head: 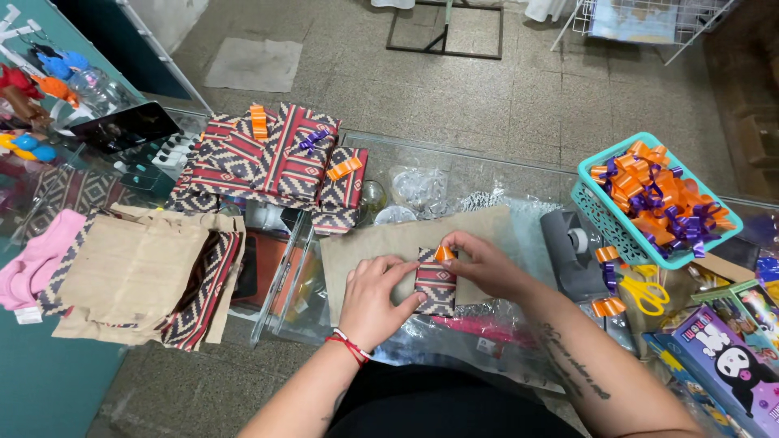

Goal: The person wraps small rectangular boxes in patterned fabric, folds the edges, and secures them with decorative ribbons. They handle multiple items one at a time, placing finished packages on a glass counter.

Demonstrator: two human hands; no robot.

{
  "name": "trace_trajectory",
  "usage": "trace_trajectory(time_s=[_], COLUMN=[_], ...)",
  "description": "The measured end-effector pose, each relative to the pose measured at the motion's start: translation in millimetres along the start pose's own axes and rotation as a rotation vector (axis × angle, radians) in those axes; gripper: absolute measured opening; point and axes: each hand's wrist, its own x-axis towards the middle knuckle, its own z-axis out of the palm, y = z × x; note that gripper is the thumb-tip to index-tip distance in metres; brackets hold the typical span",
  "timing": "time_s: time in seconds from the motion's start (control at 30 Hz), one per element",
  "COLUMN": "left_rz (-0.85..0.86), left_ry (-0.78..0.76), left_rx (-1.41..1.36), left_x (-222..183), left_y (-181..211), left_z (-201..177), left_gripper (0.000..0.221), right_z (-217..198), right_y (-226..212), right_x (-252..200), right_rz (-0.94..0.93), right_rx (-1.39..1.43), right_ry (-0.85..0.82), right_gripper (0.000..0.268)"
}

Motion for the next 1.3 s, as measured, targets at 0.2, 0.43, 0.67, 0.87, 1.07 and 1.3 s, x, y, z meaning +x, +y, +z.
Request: trace_trajectory(time_s=[0.2,0.43,0.67,0.87,1.07,1.3], left_rz=[0.012,0.023,0.022,0.037,0.017,0.026], left_ry=[0.007,0.02,0.028,0.028,0.02,0.043], left_rx=[0.007,0.001,-0.003,0.04,0.103,0.098], left_x=[-1,-1,-1,-1,-1,-1], left_y=[-1,-4,-5,-7,-12,-4], left_z=[1,2,2,7,13,7], left_gripper=[0.047,0.048,0.047,0.044,0.05,0.056], right_z=[0,1,0,-16,-54,-84], right_y=[-5,-9,-11,-49,-90,-98], right_x=[0,-2,-5,-51,-116,-158], right_rz=[0.044,0.087,0.108,-0.019,0.161,0.773], right_rx=[0.142,0.213,0.34,-0.202,-0.761,-1.119], right_ry=[-0.044,-0.011,0.101,0.29,0.689,0.845], right_gripper=[0.02,0.02,0.027,0.022,0.022,0.052])
